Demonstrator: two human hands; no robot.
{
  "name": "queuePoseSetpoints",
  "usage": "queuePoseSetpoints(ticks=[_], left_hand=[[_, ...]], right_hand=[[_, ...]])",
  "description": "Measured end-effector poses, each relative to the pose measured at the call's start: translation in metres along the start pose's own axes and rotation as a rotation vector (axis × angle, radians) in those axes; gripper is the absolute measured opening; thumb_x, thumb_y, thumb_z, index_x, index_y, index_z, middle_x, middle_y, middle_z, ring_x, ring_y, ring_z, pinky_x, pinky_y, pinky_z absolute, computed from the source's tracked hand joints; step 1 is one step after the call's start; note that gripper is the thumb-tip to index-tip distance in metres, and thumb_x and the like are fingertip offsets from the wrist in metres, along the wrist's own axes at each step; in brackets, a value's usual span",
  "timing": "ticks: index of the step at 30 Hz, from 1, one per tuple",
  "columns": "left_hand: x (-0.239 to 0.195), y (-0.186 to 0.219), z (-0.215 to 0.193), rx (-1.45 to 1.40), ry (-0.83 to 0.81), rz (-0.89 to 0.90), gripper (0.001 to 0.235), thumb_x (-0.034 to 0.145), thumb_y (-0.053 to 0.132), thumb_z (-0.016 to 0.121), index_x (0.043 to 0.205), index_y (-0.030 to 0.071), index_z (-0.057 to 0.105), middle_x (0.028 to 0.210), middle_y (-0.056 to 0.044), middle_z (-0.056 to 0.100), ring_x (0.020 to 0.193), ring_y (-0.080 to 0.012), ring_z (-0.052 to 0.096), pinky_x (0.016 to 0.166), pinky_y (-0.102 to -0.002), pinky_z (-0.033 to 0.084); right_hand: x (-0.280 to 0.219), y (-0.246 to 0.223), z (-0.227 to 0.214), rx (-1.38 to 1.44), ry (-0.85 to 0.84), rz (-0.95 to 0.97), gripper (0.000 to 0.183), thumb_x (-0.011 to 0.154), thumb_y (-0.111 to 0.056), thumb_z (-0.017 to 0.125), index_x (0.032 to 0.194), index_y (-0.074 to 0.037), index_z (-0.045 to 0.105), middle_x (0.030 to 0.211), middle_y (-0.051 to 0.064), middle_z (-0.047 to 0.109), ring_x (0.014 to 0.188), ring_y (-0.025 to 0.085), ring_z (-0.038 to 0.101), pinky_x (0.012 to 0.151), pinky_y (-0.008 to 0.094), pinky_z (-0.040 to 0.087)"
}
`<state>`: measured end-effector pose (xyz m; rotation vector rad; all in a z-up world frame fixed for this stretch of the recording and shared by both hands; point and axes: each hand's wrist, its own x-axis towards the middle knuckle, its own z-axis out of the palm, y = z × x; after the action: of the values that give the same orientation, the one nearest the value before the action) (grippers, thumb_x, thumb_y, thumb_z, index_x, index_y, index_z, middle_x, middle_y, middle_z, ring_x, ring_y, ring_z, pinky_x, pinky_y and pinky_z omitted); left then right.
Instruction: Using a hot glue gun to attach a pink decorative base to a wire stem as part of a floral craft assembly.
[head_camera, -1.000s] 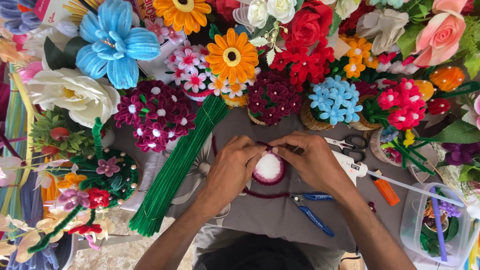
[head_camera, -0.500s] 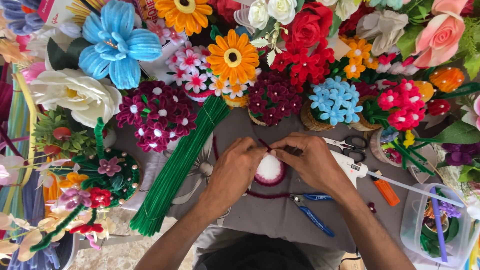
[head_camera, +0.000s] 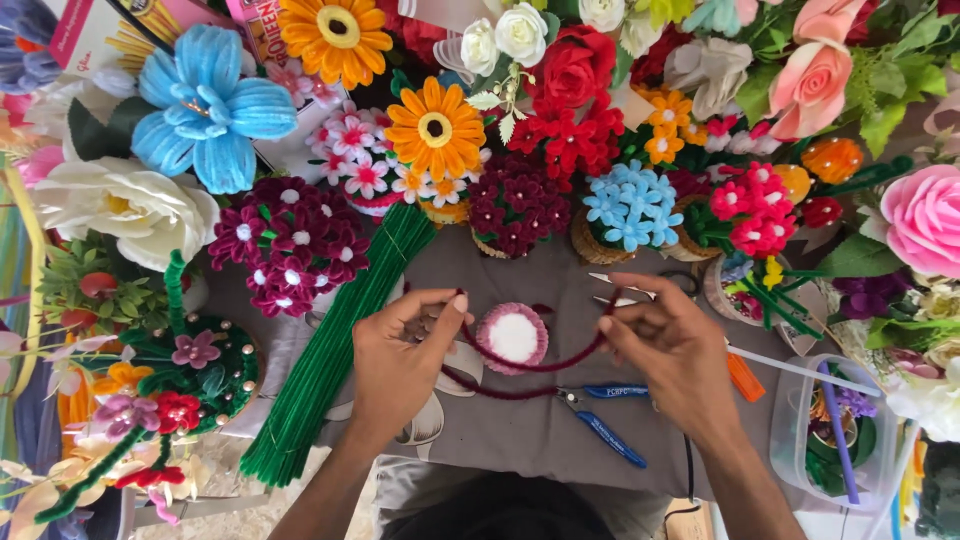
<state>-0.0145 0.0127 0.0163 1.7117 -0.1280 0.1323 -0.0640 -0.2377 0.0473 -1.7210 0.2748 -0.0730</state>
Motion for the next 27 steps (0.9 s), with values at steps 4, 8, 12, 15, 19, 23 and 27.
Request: queuePoseSetpoints(ticks=[4, 8, 12, 15, 19, 23, 27], left_hand=[[-0.001, 0.002, 0.001, -0.053, -0.014, -0.022, 0.017, 0.093, 0.018, 0.072, 0.098, 0.003, 0.080, 0.074, -0.008, 0.080, 0.054, -0.0121, 0.069, 0.051, -0.025, 0.057], [-0.002, 0.003, 0.002, -0.111, -0.021, -0.086, 0.030, 0.096, 0.030, 0.068, 0.108, 0.004, 0.077, 0.089, -0.008, 0.081, 0.080, -0.0124, 0.074, 0.067, -0.026, 0.060], [0.006, 0.004, 0.000, -0.251, 0.011, -0.176, 0.016, 0.093, 0.017, 0.073, 0.099, 0.002, 0.078, 0.094, -0.008, 0.081, 0.074, -0.0110, 0.071, 0.071, -0.025, 0.057], [0.004, 0.021, -0.006, -0.260, -0.139, -0.162, 0.018, 0.098, 0.016, 0.068, 0.098, 0.001, 0.078, 0.074, -0.007, 0.070, 0.070, -0.0120, 0.063, 0.070, -0.029, 0.055], [-0.013, 0.028, 0.009, -0.260, -0.511, -0.486, 0.016, 0.089, 0.021, 0.075, 0.096, 0.008, 0.082, 0.083, -0.005, 0.080, 0.078, -0.0147, 0.073, 0.074, -0.028, 0.059], [-0.020, 0.038, 0.027, -0.391, -0.756, -0.563, 0.028, 0.093, 0.031, 0.074, 0.098, 0.004, 0.082, 0.075, -0.004, 0.072, 0.061, -0.0064, 0.050, 0.057, -0.026, 0.037], [-0.018, 0.040, 0.037, -0.388, -0.745, -0.526, 0.026, 0.090, 0.029, 0.075, 0.095, 0.005, 0.082, 0.079, -0.007, 0.077, 0.078, -0.0130, 0.070, 0.074, -0.029, 0.055]], right_hand=[[-0.007, -0.008, -0.009, -0.222, 0.010, 0.023, 0.021, 0.087, -0.006, 0.076, 0.107, -0.004, 0.082, 0.082, 0.013, 0.082, 0.068, 0.016, 0.075, 0.065, 0.028, 0.066], [-0.012, -0.019, -0.010, -0.395, -0.163, 0.221, 0.023, 0.083, -0.015, 0.079, 0.104, -0.012, 0.088, 0.090, 0.004, 0.092, 0.068, 0.013, 0.083, 0.063, 0.026, 0.070], [-0.033, -0.024, 0.002, -0.235, -0.383, 0.336, 0.016, 0.086, -0.013, 0.078, 0.089, -0.002, 0.090, 0.082, 0.008, 0.088, 0.059, 0.016, 0.078, 0.059, 0.034, 0.063], [-0.049, -0.028, 0.010, -0.298, -0.573, 0.536, 0.023, 0.088, -0.024, 0.079, 0.104, -0.010, 0.089, 0.071, 0.006, 0.087, 0.049, 0.011, 0.070, 0.057, 0.024, 0.061], [-0.065, -0.012, 0.008, -0.200, -0.230, 0.155, 0.019, 0.088, -0.023, 0.077, 0.091, -0.007, 0.087, 0.056, 0.004, 0.075, 0.044, 0.010, 0.062, 0.044, 0.027, 0.051], [-0.067, -0.019, 0.005, 0.008, -0.066, 0.141, 0.026, 0.089, -0.018, 0.073, 0.101, 0.001, 0.085, 0.072, 0.012, 0.083, 0.058, 0.016, 0.074, 0.043, 0.028, 0.058], [-0.063, -0.016, 0.000, 0.105, -0.046, 0.048, 0.022, 0.091, -0.012, 0.071, 0.102, 0.004, 0.081, 0.081, 0.013, 0.081, 0.057, 0.020, 0.074, 0.042, 0.028, 0.058]])
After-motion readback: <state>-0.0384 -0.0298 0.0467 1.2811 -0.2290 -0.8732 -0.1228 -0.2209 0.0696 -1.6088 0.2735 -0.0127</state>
